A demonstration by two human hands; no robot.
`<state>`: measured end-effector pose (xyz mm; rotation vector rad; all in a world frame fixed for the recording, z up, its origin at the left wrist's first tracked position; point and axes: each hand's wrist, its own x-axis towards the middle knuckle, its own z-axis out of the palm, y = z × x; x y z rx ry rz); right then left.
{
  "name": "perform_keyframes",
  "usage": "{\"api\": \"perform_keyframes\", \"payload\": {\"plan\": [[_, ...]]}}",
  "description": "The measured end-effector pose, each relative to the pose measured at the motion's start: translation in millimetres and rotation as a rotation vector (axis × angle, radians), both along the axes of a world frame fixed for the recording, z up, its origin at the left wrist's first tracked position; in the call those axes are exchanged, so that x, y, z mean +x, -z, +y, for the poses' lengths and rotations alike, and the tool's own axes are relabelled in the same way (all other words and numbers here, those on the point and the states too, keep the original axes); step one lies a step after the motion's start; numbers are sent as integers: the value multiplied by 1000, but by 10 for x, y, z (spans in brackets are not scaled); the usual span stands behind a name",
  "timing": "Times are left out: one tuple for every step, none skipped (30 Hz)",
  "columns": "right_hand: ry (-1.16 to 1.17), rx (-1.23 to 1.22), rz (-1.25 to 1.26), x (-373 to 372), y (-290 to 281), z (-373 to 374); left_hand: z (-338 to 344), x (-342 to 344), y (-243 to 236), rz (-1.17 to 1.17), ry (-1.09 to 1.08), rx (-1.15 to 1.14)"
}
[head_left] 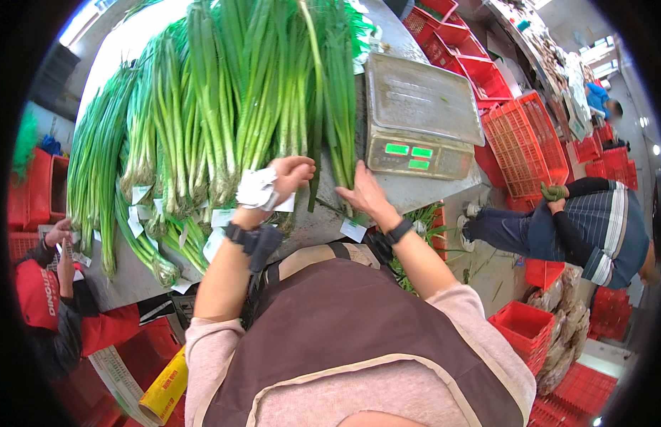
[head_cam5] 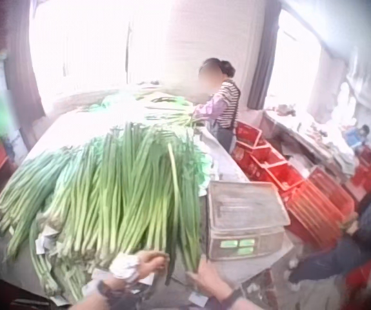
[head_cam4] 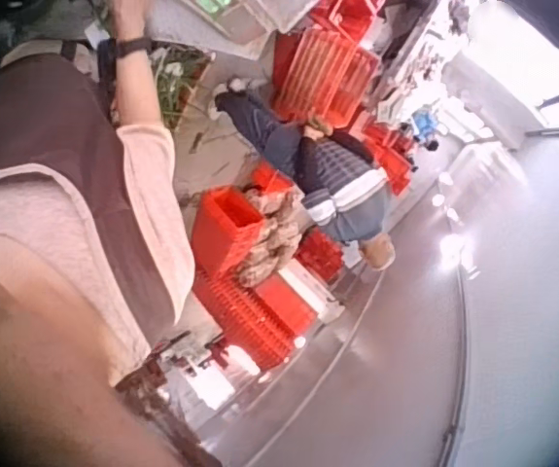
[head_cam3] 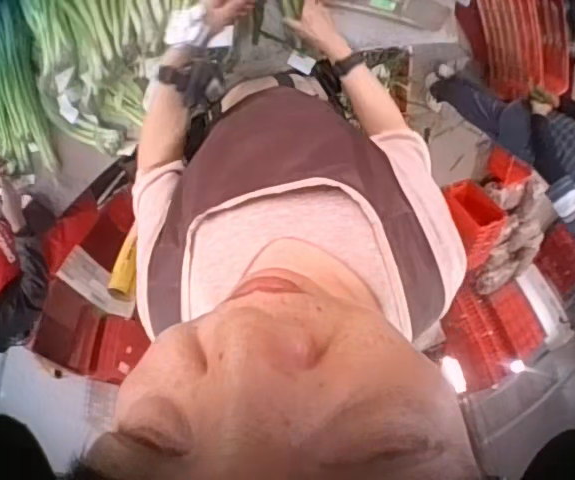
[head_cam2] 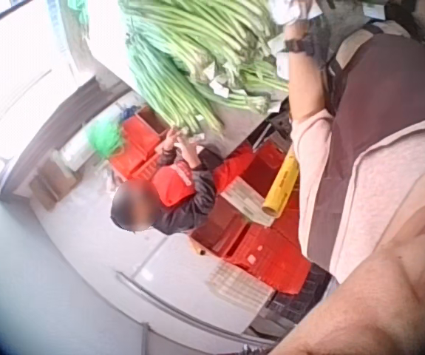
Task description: The person repeatedly picks up bundles of green onions, places them on a digital scale, removes them, and returns them to the pile. The process is repeated continuously throughout the clip.
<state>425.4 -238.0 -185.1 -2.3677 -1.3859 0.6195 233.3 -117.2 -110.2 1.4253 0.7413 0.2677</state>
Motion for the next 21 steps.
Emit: {"api": "perform_keyframes", "payload": {"plan": [[38, 2, 256, 43, 5, 63, -105, 164, 128, 25, -32, 133], [-3, 31, 383, 48, -16, 85, -208, 303, 231, 171, -72, 224], [-47, 46, 525, 56, -67, 96, -306, 436, 302, 152, -165, 108], [-40, 58, 632, 75, -146, 115, -317, 512, 331, 180, -86, -18], [-112, 206, 494, 69, -248, 45, -360, 598, 339, 64, -103, -106], [-187, 313, 384, 61, -357, -3, -393, 668, 328, -32, -127, -207], [-244, 341, 265, 72, -485, -91, -415, 753, 293, -82, -293, -283], [-364, 447, 145, 120, -615, -158, -391, 806, 244, -231, -248, -507], [-326, 349, 335, 188, -730, -198, -378, 844, 186, -212, -250, -628], [-368, 371, 545, 277, -829, -234, -360, 881, 128, -246, -230, -754], [-217, 287, 577, 365, -912, -267, -369, 899, 69, -237, -294, -773], [-116, 343, 680, 467, -978, -255, -386, 910, 4, -273, -261, -778], [-25, 418, 794, 561, -1028, -235, -416, 918, -62, -327, -181, -728], [130, 444, 886, 625, -1061, -220, -470, 924, -132, -288, -158, -691], [139, 398, 1013, 703, -1086, -144, -554, 952, -203, -316, -126, -662], [87, 459, 1157, 755, -1106, -71, -641, 976, -278, -328, -114, -626], [98, 477, 1284, 802, -1120, 20, -730, 992, -349, -316, -92, -512], [70, 502, 1427, 879, -1151, 117, -791, 1019, -415, -312, -68, -401], [44, 545, 1536, 976, -1187, 196, -823, 1053, -467, -326, -12, -356], [-20, 587, 1663, 1077, -1221, 249, -824, 1077, -503, -276, 26, -283], [-50, 630, 1766, 1189, -1256, 271, -799, 1101, -524, -244, 59, -173]]}}
